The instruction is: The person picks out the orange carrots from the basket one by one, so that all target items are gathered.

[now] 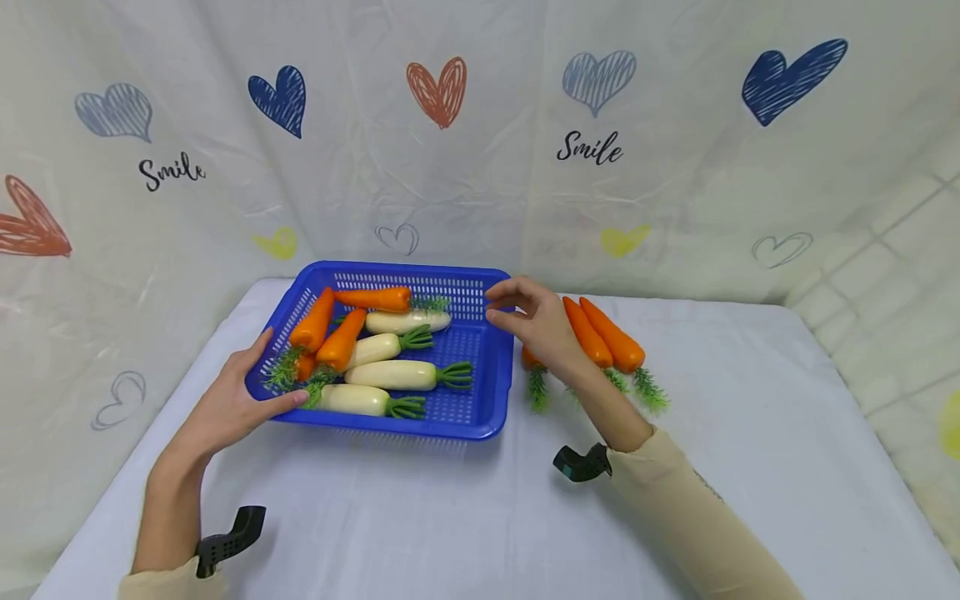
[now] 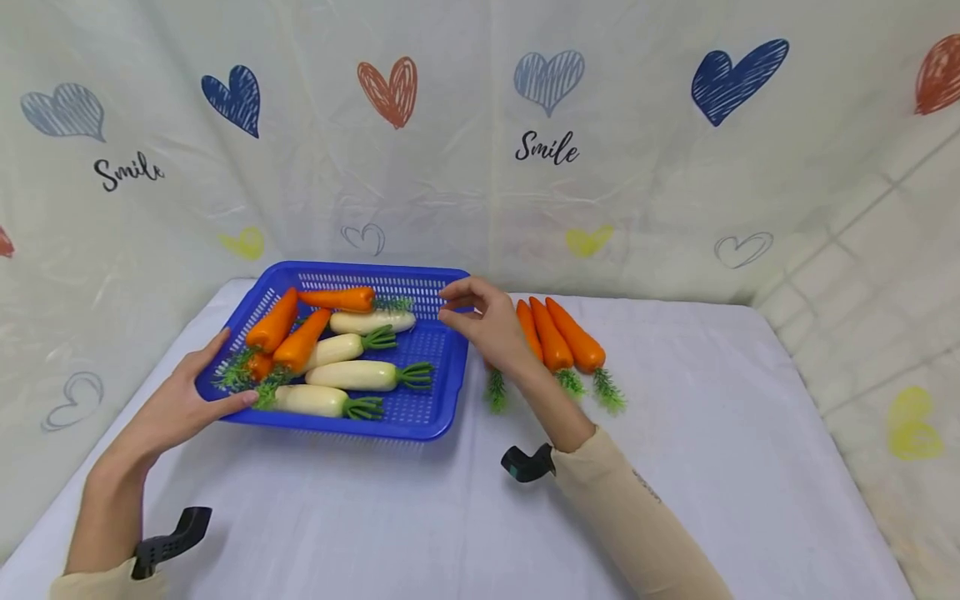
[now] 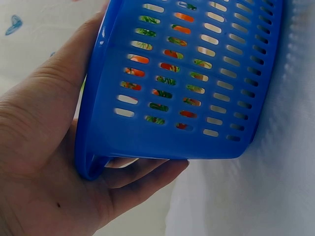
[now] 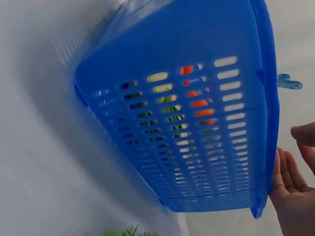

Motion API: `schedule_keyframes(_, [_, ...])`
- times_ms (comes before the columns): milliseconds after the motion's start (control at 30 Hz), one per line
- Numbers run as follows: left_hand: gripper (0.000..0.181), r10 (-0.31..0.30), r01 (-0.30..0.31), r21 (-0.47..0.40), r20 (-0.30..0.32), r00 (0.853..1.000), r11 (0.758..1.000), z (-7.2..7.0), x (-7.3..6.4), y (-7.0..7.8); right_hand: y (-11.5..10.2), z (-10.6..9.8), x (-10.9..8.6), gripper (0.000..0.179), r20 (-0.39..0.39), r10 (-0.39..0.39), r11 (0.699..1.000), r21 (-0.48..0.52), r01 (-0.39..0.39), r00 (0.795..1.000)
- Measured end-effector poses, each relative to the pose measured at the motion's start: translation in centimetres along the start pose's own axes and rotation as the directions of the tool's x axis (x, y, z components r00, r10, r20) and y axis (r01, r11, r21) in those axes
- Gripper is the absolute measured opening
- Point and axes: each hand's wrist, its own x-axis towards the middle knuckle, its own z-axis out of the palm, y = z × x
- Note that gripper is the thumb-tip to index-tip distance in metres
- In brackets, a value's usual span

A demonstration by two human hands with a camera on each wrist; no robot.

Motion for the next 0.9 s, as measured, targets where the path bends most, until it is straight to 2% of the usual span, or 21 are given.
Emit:
schedule_keyframes(133, [0.116,0.004,-0.004,-0.008,-0.001,1.000,1.000,-0.1,0.0,0.2,-0.3,0.6,0.1,0.021,0.007,0.016,1.000,0.021,-0.016,1.000])
schedule_keyframes(433, [0.116,0.008,-0.008,-0.009,-0.002,1.000,1.000,0.0,-0.1,0.2,-0.3,2.0,0.5,0.032,0.068,0.010,0.999,-0.038,-0.007,0.998])
schedule_keyframes(900, [0.115,0.016,-0.016,-0.010,-0.003,1.000,1.000,0.1,-0.2,0.2,-1.0,3.6,1.8,0.037,0.117,0.062,0.991,-0.122,-0.047,0.991])
